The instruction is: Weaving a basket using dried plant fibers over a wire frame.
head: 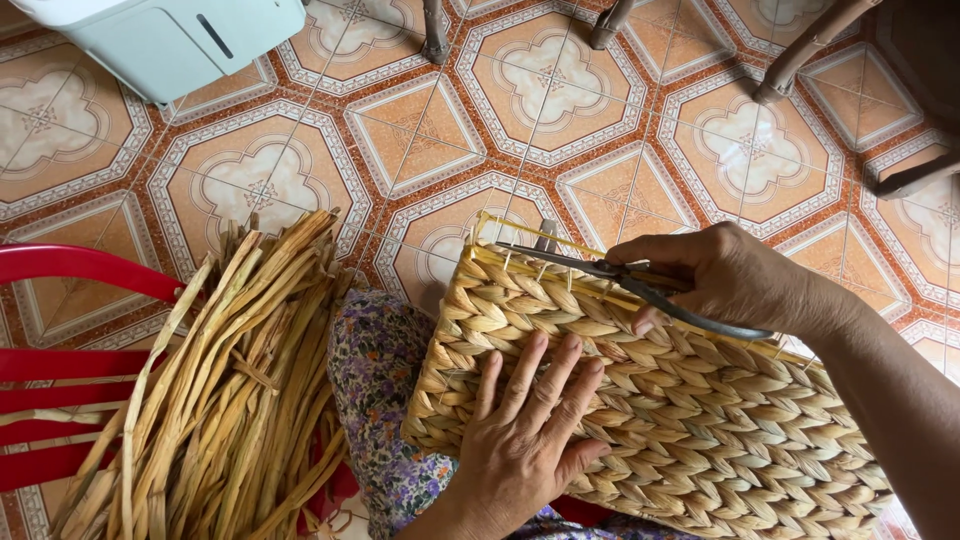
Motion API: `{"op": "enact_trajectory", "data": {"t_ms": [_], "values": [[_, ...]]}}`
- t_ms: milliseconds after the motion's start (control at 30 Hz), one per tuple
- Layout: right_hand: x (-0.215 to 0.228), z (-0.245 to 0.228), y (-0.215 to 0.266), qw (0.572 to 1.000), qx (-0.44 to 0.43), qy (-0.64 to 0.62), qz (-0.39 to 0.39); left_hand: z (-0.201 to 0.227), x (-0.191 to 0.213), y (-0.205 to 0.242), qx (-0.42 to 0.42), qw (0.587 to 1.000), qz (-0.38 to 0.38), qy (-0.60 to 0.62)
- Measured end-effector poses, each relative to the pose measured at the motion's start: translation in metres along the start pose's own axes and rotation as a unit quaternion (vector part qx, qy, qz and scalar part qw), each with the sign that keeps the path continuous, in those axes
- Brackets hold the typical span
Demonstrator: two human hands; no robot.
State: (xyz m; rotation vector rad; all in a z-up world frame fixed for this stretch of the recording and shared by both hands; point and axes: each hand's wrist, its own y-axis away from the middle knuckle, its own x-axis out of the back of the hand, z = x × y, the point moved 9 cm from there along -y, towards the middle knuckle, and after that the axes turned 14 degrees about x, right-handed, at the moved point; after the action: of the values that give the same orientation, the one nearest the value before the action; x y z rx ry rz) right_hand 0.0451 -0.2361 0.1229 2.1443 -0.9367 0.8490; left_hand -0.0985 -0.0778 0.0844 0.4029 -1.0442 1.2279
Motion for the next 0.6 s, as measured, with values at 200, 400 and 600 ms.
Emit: {"op": "enact_trajectory", "data": {"t_ms": [200, 400, 600], "values": [[-0.014, 0.006, -0.007, 0.990, 0.139, -0.038, -0.005, -0.003, -0.006, 0.002, 0.011, 1.000, -0.019, 0.020], [-0.013, -0.005, -0.019, 1.000, 0.013, -0.019, -0.005, -0.004, -0.011, 0.005, 0.016, 0.999, -0.027, 0.025], [0.016, -0.020, 0.008, 0.973, 0.119, 0.100, 0.171, -0.013, 0.018, 0.006, -0.029, 0.986, 0.029, 0.162]]}}
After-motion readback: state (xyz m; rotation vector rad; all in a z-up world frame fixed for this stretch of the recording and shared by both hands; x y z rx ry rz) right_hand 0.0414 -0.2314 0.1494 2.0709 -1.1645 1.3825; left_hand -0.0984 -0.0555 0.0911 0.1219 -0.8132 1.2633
